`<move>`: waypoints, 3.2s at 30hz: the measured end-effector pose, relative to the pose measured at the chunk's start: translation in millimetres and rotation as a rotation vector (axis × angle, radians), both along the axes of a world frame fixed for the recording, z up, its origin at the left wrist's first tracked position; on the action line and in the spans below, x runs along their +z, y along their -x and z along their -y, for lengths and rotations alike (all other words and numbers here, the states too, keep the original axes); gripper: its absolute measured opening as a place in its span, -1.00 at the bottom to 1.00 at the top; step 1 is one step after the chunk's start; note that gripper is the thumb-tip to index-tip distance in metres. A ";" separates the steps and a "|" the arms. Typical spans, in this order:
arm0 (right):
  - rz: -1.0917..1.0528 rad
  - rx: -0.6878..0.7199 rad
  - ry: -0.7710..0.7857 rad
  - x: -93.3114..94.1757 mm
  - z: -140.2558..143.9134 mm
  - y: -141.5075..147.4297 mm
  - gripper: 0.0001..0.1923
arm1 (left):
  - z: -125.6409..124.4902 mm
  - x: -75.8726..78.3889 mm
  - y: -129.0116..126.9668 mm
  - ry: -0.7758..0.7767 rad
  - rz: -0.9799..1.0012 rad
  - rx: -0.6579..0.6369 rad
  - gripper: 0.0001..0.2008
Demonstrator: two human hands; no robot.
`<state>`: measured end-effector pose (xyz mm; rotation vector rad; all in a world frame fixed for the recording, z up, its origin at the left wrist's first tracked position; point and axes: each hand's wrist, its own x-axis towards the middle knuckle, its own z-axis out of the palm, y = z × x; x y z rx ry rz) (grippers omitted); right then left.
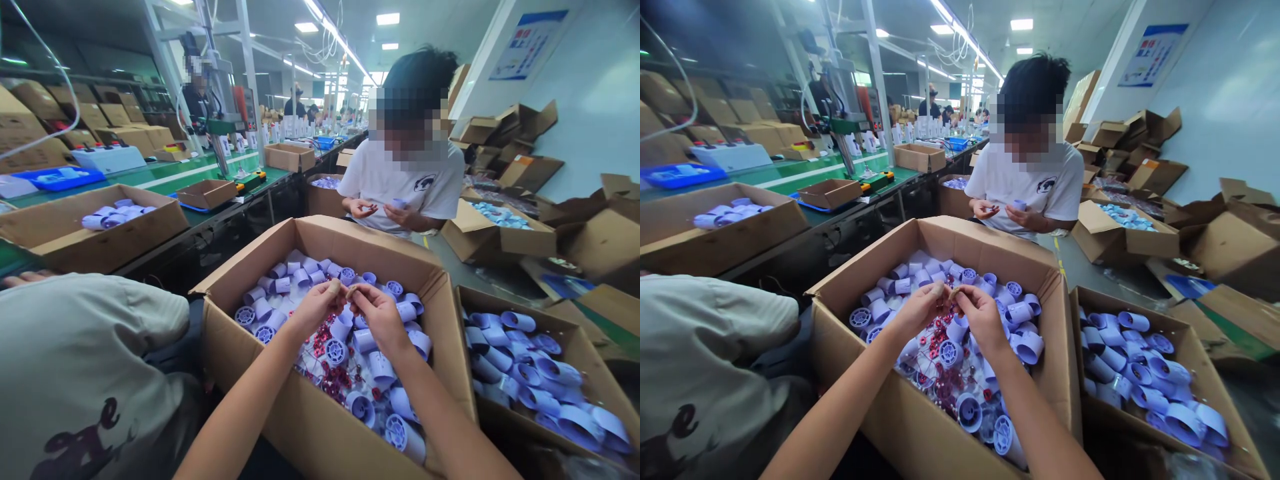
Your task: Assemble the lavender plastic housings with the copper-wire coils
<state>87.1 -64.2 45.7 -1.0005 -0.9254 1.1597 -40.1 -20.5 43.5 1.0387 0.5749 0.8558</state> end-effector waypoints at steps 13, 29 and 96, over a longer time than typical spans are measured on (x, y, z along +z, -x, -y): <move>0.046 0.025 0.008 1.4 2.6 2.0 -0.64 | 3.1 0.6 -1.8 -0.200 -0.116 0.113 -0.54; -0.079 -0.052 0.041 -3.3 0.5 3.2 -0.65 | 3.9 -3.6 -4.5 -0.195 -0.087 0.063 -0.52; 0.167 0.058 0.125 9.5 0.5 -1.9 -0.77 | 2.2 -2.5 2.6 -0.402 -0.078 0.266 -0.79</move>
